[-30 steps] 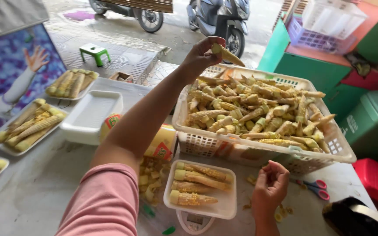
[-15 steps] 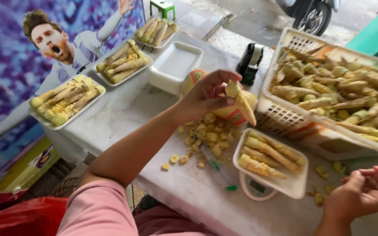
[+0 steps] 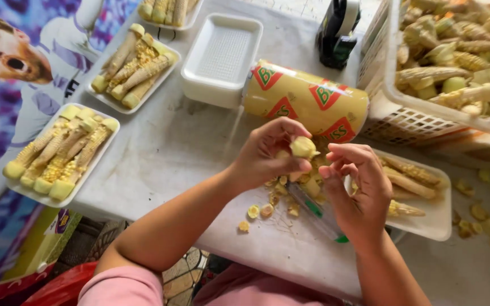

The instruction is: Peeling, trimming, and weighing baby corn for packaging in a production facility.

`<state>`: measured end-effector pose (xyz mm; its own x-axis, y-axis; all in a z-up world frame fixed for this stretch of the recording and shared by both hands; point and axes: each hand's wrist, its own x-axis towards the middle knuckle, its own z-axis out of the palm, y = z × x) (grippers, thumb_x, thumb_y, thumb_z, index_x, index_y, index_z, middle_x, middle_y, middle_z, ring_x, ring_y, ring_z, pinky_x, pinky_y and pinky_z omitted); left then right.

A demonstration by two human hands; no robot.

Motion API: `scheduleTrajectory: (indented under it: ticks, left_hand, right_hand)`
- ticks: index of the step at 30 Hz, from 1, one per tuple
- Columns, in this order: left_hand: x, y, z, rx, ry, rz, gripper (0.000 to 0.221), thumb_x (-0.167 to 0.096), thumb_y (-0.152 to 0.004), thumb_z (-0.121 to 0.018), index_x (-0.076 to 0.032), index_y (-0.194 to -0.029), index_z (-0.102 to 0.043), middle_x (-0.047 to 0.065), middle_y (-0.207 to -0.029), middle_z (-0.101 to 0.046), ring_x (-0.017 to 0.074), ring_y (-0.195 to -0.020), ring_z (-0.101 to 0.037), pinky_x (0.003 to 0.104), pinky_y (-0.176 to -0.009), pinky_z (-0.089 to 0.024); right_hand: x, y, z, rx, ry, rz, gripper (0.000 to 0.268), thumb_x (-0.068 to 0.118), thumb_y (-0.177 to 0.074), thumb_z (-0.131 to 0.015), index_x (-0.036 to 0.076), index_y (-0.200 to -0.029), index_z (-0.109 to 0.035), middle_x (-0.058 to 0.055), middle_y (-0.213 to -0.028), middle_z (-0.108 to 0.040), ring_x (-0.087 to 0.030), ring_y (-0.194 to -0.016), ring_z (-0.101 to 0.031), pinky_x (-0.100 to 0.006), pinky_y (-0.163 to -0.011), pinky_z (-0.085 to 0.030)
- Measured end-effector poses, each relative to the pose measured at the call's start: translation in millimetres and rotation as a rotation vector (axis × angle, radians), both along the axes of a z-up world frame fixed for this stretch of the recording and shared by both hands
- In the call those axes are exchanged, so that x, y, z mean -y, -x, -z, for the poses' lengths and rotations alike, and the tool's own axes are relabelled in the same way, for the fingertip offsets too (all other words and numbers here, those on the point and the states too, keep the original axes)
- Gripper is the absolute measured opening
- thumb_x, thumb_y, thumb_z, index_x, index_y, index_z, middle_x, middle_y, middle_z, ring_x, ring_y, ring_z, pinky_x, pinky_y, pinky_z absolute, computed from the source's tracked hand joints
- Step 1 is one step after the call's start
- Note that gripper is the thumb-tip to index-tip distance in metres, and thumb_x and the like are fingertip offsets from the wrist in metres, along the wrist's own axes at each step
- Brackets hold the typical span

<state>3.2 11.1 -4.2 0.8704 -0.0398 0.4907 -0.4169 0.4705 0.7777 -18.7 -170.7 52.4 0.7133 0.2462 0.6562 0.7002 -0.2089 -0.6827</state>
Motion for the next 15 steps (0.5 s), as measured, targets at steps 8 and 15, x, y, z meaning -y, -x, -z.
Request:
scheduleTrajectory:
  ticks: [8,15]
  left_hand:
    - [10.5,18.5,-2.2,-0.027,-0.044,0.004,0.057,-0.017,-0.067,-0.097,-0.002,-0.114,-0.068,0.002,-0.094,-0.062,0.0103,-0.086,-0.066,0.026,-0.081,-0.06]
    - [9.0,21.6,-8.6,0.046,-0.138,-0.06,0.047,-0.019,-0.074,-0.094,-0.002,-0.109,-0.068,0.005,-0.097,-0.059,0.0107,-0.088,-0.062,0.025,-0.081,-0.057]
  right_hand:
    - [2.9,8.6,25.4,-0.191,-0.056,0.053,0.031,0.01,-0.093,-0.075,-0.007,-0.118,-0.069,-0.016,-0.102,-0.067,-0.016,-0.078,-0.062,-0.029,-0.07,-0.058]
    - [4.5,11.9,20.2,-0.23,-0.102,0.002,0.005,-0.002,-0.099,-0.066,-0.007,-0.1,-0.065,-0.017,-0.092,-0.065,-0.013,-0.073,-0.056,-0.027,-0.065,-0.053]
